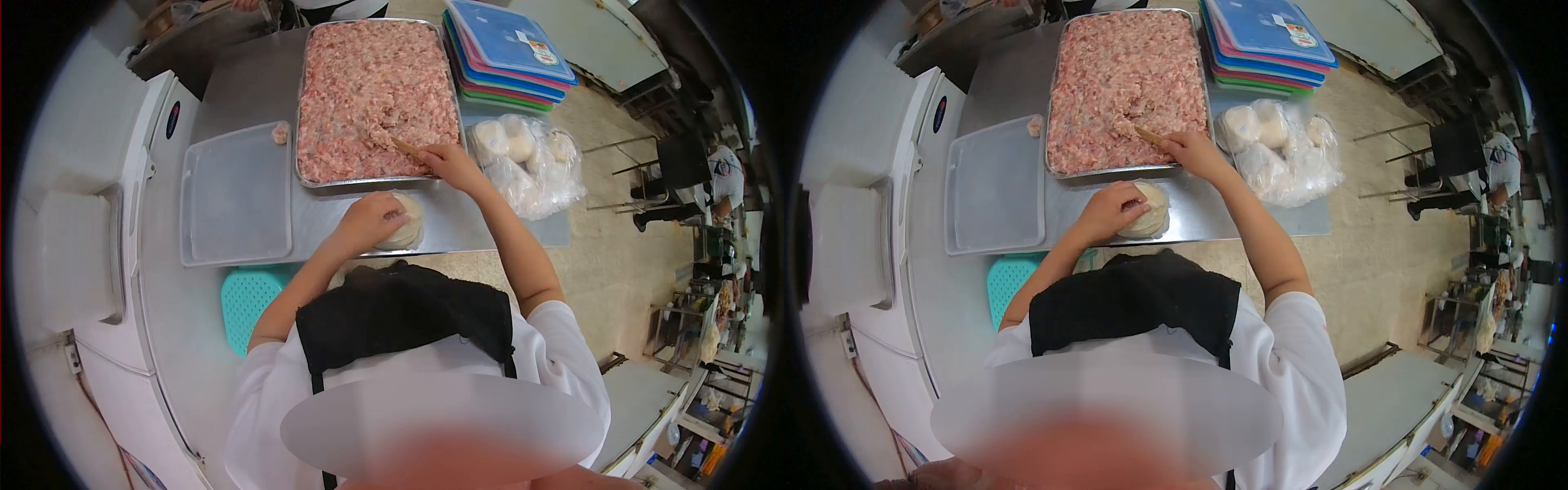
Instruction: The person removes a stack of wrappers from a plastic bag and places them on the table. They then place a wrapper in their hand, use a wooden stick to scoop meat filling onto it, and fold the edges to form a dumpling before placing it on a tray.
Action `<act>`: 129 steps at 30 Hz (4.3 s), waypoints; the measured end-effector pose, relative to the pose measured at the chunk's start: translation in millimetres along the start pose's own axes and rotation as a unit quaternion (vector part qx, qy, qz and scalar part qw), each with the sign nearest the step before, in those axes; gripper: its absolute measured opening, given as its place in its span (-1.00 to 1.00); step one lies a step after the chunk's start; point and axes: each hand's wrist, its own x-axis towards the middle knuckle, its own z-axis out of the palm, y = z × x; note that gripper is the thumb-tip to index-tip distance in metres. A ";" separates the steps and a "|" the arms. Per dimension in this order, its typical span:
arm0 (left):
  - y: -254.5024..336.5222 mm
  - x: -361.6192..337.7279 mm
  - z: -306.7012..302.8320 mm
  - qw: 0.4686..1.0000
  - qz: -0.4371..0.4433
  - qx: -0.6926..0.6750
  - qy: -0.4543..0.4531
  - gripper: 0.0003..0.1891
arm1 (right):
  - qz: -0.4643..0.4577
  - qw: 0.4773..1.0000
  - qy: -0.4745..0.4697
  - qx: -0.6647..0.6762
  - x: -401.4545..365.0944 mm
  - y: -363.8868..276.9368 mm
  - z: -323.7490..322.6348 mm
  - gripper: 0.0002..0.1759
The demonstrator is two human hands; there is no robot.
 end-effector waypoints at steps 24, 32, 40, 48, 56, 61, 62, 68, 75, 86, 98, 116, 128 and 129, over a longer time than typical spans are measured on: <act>21.6 -50.5 5.9 0.988 -0.034 -0.058 0.140 -0.59 | -0.031 0.981 0.116 0.151 -72.8 -37.5 -24.2 -0.74; -4.7 -203.5 -7.1 0.933 -0.057 0.000 0.355 -0.87 | -0.073 0.927 0.062 0.362 -209.8 -14.4 78.8 -0.78; -110.3 -668.7 188.2 0.701 -0.713 0.001 0.019 -0.46 | 0.199 0.958 0.003 -0.205 -409.6 161.3 279.3 -0.64; 12.6 -878.1 344.7 0.719 -0.675 -0.099 -0.132 -0.49 | 0.558 0.812 -0.145 -0.091 -689.4 213.6 262.3 -0.76; -94.8 -724.3 270.1 0.843 -0.527 0.082 -0.067 -0.51 | 0.282 0.831 -0.343 -0.334 -619.3 233.6 288.8 -0.73; -64.4 -550.5 164.0 0.926 -0.361 0.085 0.072 -0.68 | 0.119 0.990 -0.040 -0.071 -528.6 107.4 290.2 -0.55; -21.8 -529.8 152.5 0.934 -0.335 0.030 0.124 -0.70 | 0.146 0.988 -0.036 0.041 -524.1 52.1 279.8 -0.62; 115.1 -485.8 222.4 0.912 -0.237 -0.251 0.223 -0.70 | 0.085 0.941 -0.095 0.314 -565.1 -52.1 248.1 -0.74; 10.7 -666.8 372.2 0.886 -0.451 0.074 -0.078 -0.58 | 0.232 0.947 -0.081 -0.208 -696.5 154.6 223.3 -0.65; 61.6 -866.0 418.5 0.815 -0.576 0.010 -0.066 -0.71 | 0.525 0.849 -0.053 -0.032 -945.8 269.3 184.3 -0.70; 101.7 -616.7 400.3 0.942 -0.328 -0.017 -0.067 -0.66 | 0.120 0.976 -0.107 -0.149 -765.4 167.0 262.0 -0.57; 75.9 -819.5 445.5 0.864 -0.504 0.000 0.017 -0.54 | 0.434 0.874 -0.203 -0.085 -891.7 226.2 238.8 -0.69; 122.1 -595.8 362.3 0.932 -0.356 -0.038 0.060 -0.57 | 0.217 0.961 -0.064 0.158 -740.0 100.1 225.5 -0.61; 148.6 -572.7 350.8 0.930 -0.347 -0.070 0.100 -0.57 | 0.193 0.961 -0.057 0.192 -728.3 69.1 218.1 -0.62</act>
